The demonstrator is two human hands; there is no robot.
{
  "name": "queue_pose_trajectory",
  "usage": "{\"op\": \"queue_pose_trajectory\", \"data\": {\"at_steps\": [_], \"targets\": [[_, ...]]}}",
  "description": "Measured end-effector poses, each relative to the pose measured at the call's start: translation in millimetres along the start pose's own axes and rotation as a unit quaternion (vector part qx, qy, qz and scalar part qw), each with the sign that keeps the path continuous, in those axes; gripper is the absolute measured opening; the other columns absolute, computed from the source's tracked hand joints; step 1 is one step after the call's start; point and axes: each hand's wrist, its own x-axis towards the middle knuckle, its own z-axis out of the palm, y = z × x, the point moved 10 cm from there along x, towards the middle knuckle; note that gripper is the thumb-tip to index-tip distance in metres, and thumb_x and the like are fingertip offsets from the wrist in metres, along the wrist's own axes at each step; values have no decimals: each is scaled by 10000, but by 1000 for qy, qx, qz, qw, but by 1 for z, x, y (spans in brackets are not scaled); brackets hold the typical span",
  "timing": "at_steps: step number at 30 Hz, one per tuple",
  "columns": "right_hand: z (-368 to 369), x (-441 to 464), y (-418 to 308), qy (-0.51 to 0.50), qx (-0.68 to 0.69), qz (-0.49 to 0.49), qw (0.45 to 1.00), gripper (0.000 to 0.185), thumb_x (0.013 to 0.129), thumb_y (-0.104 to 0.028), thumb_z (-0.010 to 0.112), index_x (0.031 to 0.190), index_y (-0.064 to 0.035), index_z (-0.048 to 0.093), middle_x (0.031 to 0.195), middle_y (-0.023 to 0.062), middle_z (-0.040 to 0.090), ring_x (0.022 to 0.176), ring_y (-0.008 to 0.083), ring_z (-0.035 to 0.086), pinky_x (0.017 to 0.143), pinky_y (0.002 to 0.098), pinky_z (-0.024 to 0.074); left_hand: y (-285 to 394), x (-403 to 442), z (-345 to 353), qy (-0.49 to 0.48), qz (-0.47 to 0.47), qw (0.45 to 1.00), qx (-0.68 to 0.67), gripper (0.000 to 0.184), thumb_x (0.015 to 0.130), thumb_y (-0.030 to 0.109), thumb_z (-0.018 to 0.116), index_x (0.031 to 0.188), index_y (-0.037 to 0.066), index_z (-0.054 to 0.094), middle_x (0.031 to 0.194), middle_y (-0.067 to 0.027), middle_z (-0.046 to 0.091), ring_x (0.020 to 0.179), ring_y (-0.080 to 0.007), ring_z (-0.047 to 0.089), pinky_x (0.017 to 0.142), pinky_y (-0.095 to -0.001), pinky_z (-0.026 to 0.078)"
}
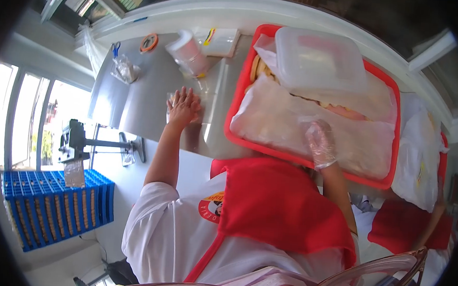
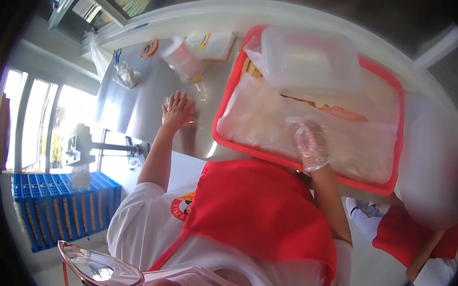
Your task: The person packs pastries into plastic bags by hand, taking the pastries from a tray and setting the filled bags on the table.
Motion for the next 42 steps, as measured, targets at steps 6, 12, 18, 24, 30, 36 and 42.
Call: {"op": "queue_pose_trajectory", "data": {"at_steps": [6,12,18,24,30,36,42], "targets": [[6,-2,12,-19,20,15,1000,301,739,-86,598,1024,-38,514,1044,147,513,1007,316,479,881,381,382,38,-14,-121,368,86,870,-317,193,763,149,586,935,62,590,897,-106,559,888,-299,521,776,-363,423],[-1,5,-4,-7,28,4,1000,227,731,-39,575,953,-32,526,971,160,534,919,352,494,826,407,396,-9,-11,-196,570,-43,769,-285,309,670,182,690,921,58,560,1011,-118,500,1004,-311,438,855,-387,362],[-4,8,-13,34,70,-54,995,204,722,-24,566,921,-47,527,921,146,549,888,338,508,810,398,405,32,37,-205,390,22,920,-17,377,658,347,684,973,160,593,1053,-75,492,1037,-280,419,856,-391,345],[1,7,-4,1,153,21,988,188,733,-52,569,919,-59,544,913,137,562,916,328,506,817,391,410,26,71,-201,339,64,939,-6,214,797,303,541,955,186,625,1048,-15,527,1023,-248,450,854,-399,347],[1,0,-1,12,82,-28,996,229,736,-44,561,962,-60,533,907,113,553,914,301,502,820,377,407,-5,54,-221,474,82,856,-190,194,830,183,514,987,121,608,977,-65,579,956,-198,525,839,-378,392],[-11,2,-8,45,27,-44,998,239,750,-103,596,979,-53,546,970,129,546,939,334,494,835,406,405,50,-19,-256,311,218,690,-615,125,857,136,519,796,27,512,736,-29,564,656,-92,529,568,-232,433],[-63,51,-76,104,279,-46,953,598,740,-153,665,1232,-31,349,1086,149,489,965,246,488,842,363,401,196,-82,-182,-14,242,574,-782,244,865,306,514,781,82,470,602,5,456,461,-76,432,428,-202,350]]}}
